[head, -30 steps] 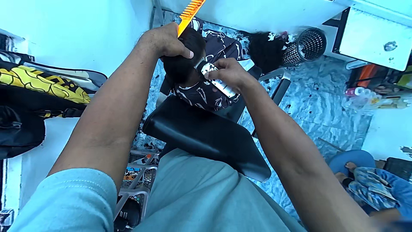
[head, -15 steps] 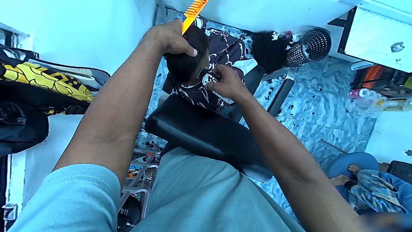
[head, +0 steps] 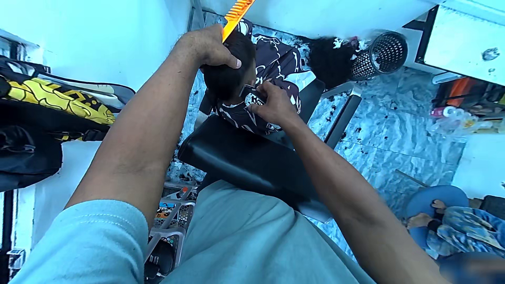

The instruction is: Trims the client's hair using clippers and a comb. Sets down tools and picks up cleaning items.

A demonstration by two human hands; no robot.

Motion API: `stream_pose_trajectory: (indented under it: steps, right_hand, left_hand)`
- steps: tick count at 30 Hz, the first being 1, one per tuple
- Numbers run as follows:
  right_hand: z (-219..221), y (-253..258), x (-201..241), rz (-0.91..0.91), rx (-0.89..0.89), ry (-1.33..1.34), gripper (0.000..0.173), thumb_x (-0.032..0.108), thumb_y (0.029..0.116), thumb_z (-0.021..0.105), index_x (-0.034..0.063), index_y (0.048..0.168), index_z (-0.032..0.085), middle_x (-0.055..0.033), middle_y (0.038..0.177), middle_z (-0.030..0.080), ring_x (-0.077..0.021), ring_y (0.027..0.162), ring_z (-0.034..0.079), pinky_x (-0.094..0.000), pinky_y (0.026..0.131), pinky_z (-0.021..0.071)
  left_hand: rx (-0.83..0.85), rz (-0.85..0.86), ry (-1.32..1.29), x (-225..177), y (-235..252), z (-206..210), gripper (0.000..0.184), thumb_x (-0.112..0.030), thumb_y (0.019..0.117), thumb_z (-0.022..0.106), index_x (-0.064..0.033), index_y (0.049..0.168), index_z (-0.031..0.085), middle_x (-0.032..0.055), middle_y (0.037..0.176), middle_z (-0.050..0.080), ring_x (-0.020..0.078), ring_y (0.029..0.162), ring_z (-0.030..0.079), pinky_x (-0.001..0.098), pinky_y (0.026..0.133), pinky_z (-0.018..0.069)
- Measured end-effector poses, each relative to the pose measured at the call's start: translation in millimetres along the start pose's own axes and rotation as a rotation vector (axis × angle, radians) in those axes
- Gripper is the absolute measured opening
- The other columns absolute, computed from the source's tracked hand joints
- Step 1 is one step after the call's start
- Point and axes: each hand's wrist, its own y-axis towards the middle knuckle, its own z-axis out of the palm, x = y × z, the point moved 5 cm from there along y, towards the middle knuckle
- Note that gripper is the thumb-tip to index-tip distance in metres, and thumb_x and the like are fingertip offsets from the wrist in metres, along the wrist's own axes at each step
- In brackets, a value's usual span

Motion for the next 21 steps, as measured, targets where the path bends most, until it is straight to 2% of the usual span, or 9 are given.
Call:
stream_pose_trajectory:
  steps: [3,4,6,7,11,15,19,21]
  right_hand:
    - [1.5,2.3,-3.2,-0.031,-0.042,0.219,0.05,0.032,0.0795,0.085,0.0092,0.12,0.066,-0.0081,0.1,0.071,-0.0212,0.087,0.069,-0.0478,0.079,0.0587]
    - [2.2,1.9,-2.6,-0.038,-0.041,0.205,0.05,0.032,0.0799,0.085,0.01,0.121,0.065,-0.0073,0.102,0.072,-0.0208,0.088,0.07,-0.0478,0.08,0.0591]
    - [3.8,0.2,-1.0,-0.026,-0.015,0.085,0.052,0.033,0.081,0.083,0.0104,0.124,0.064,-0.0096,0.108,0.072,-0.0257,0.096,0.07,-0.0546,0.086,0.0574]
    - [4.9,-0.1,-1.8,-0.012,-0.008,0.059,0.052,0.033,0.0808,0.082,0.0103,0.124,0.064,-0.0105,0.108,0.071,-0.0273,0.097,0.07,-0.0563,0.085,0.0568]
    - [5.9,1.9,-5.6,0.008,-0.035,0.296,0.051,0.03,0.0795,0.086,0.0084,0.12,0.065,-0.009,0.103,0.071,-0.0214,0.091,0.07,-0.0476,0.083,0.0589]
    - [8.4,1.4,-6.2,0.031,-0.002,0.119,0.05,0.033,0.0781,0.084,0.0106,0.119,0.066,-0.0095,0.098,0.071,-0.0265,0.087,0.069,-0.0557,0.079,0.0567]
    - [10.7,3.0,-8.2,0.042,-0.014,0.386,0.05,0.029,0.0788,0.086,0.0077,0.119,0.065,-0.0088,0.099,0.071,-0.0211,0.088,0.07,-0.0466,0.08,0.0593]
    - [11.1,2.1,-6.6,0.045,0.003,0.268,0.05,0.032,0.0786,0.085,0.0099,0.119,0.066,-0.0083,0.101,0.072,-0.0227,0.09,0.07,-0.0508,0.081,0.0588]
  left_hand:
    - [-0.006,0.007,-0.001,0.6,1.3,-0.3,0.078,-0.047,0.0828,0.082,-0.0049,0.139,0.047,0.0207,0.118,0.065,0.0342,0.103,0.067,0.0596,0.087,0.0548]
    - [-0.006,0.011,-0.001,0.7,2.1,-0.3,0.078,-0.047,0.0828,0.082,-0.0046,0.138,0.047,0.0205,0.118,0.065,0.0341,0.103,0.067,0.0595,0.087,0.0549]
    - [-0.002,0.014,-0.003,0.9,4.0,0.1,0.077,-0.046,0.0826,0.082,-0.0046,0.138,0.049,0.0202,0.118,0.065,0.0336,0.103,0.067,0.0591,0.088,0.0549]
    - [-0.001,0.013,0.0,1.0,4.8,0.2,0.077,-0.046,0.0823,0.082,-0.0051,0.138,0.049,0.0199,0.118,0.065,0.0335,0.103,0.067,0.0589,0.088,0.0551]
    - [0.008,-0.001,0.003,0.2,3.3,-0.4,0.077,-0.047,0.0836,0.081,-0.0056,0.139,0.047,0.0202,0.118,0.064,0.0335,0.102,0.067,0.0581,0.084,0.0556]
    - [0.003,0.001,0.0,0.8,3.9,-0.4,0.076,-0.047,0.083,0.081,-0.006,0.137,0.049,0.0199,0.117,0.065,0.0335,0.1,0.067,0.0581,0.083,0.0561]
    - [0.002,0.0,0.011,1.3,4.2,-1.1,0.076,-0.048,0.0832,0.081,-0.0054,0.137,0.049,0.0204,0.117,0.065,0.0341,0.102,0.067,0.0587,0.084,0.0557]
    - [0.004,-0.006,0.005,1.9,5.5,-0.2,0.076,-0.048,0.0825,0.082,-0.0066,0.137,0.049,0.0198,0.117,0.065,0.0333,0.1,0.068,0.0578,0.083,0.0568]
